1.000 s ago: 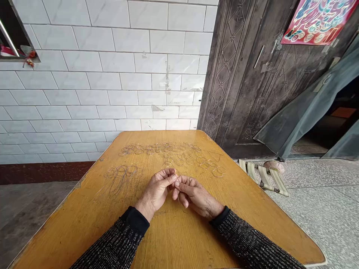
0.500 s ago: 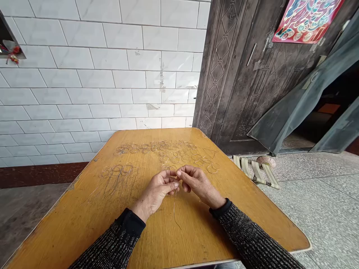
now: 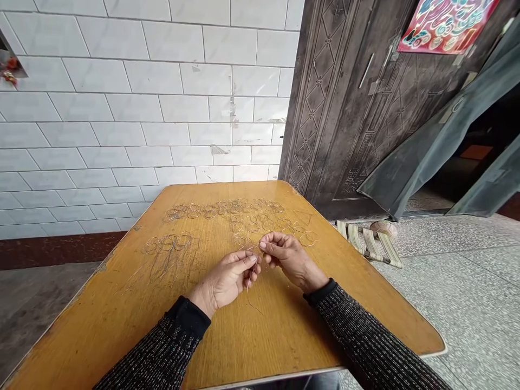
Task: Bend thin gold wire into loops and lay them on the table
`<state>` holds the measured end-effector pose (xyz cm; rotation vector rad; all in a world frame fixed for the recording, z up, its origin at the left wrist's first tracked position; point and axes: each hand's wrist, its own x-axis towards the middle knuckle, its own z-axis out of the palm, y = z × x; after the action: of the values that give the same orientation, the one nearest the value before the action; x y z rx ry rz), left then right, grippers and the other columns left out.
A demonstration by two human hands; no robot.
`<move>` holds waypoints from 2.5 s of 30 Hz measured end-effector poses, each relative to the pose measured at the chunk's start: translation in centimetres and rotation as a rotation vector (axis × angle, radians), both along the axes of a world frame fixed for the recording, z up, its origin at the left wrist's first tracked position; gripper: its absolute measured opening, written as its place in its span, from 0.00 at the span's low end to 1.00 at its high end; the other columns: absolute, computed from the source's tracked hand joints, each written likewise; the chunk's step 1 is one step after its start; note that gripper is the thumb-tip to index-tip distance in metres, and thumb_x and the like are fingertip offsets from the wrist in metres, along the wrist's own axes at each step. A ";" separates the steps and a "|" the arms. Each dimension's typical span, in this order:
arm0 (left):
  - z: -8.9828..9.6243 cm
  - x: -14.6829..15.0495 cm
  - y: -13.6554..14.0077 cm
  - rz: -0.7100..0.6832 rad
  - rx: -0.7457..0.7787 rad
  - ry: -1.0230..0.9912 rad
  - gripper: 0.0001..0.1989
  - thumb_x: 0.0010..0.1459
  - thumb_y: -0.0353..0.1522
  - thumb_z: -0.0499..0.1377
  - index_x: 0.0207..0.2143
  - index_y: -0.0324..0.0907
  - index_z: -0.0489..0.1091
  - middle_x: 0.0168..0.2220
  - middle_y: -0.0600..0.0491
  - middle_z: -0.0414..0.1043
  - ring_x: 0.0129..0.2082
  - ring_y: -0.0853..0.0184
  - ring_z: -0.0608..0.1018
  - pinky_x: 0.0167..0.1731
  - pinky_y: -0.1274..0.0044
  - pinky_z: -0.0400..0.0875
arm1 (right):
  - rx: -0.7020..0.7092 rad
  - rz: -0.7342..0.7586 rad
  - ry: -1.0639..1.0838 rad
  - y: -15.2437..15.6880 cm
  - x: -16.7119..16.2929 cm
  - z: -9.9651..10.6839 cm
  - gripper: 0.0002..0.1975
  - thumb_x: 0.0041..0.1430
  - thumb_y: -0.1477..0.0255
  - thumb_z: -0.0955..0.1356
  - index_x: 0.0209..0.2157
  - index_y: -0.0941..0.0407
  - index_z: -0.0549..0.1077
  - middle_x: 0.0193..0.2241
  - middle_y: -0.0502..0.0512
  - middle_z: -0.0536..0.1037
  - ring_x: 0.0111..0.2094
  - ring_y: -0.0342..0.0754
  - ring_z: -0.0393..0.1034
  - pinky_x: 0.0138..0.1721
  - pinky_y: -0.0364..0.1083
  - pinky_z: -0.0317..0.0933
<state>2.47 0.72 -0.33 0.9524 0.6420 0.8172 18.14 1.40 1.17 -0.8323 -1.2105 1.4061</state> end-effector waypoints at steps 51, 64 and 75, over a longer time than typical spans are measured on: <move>0.8 0.1 -1.1 -0.157 -0.140 0.025 0.08 0.46 0.32 0.61 0.28 0.37 0.65 0.13 0.61 0.60 0.11 0.81 0.56 0.13 0.84 0.42 | 0.154 -0.151 -0.197 -0.3 0.9 1.0 0.13 0.46 0.65 0.69 0.31 0.60 0.76 0.16 0.48 0.72 0.14 0.36 0.61 0.17 0.39 0.57; 0.7 -0.2 -1.0 -0.190 -0.154 -0.064 0.07 0.51 0.32 0.60 0.30 0.36 0.68 0.16 0.58 0.61 0.14 0.80 0.59 0.15 0.86 0.48 | 0.176 -0.234 -0.133 0.2 1.7 1.4 0.14 0.45 0.64 0.70 0.30 0.61 0.76 0.16 0.49 0.71 0.14 0.37 0.62 0.16 0.38 0.55; 0.8 -0.1 -1.1 -0.176 -0.152 -0.029 0.07 0.48 0.29 0.62 0.29 0.36 0.68 0.20 0.56 0.66 0.12 0.84 0.54 0.12 0.88 0.40 | 0.180 -0.224 -0.132 0.2 1.7 1.3 0.15 0.45 0.63 0.69 0.30 0.61 0.76 0.16 0.49 0.71 0.14 0.37 0.62 0.16 0.39 0.54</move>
<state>2.35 -0.37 0.42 0.8442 0.5777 0.6162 19.88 1.63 2.51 -0.9141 -1.2802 1.0593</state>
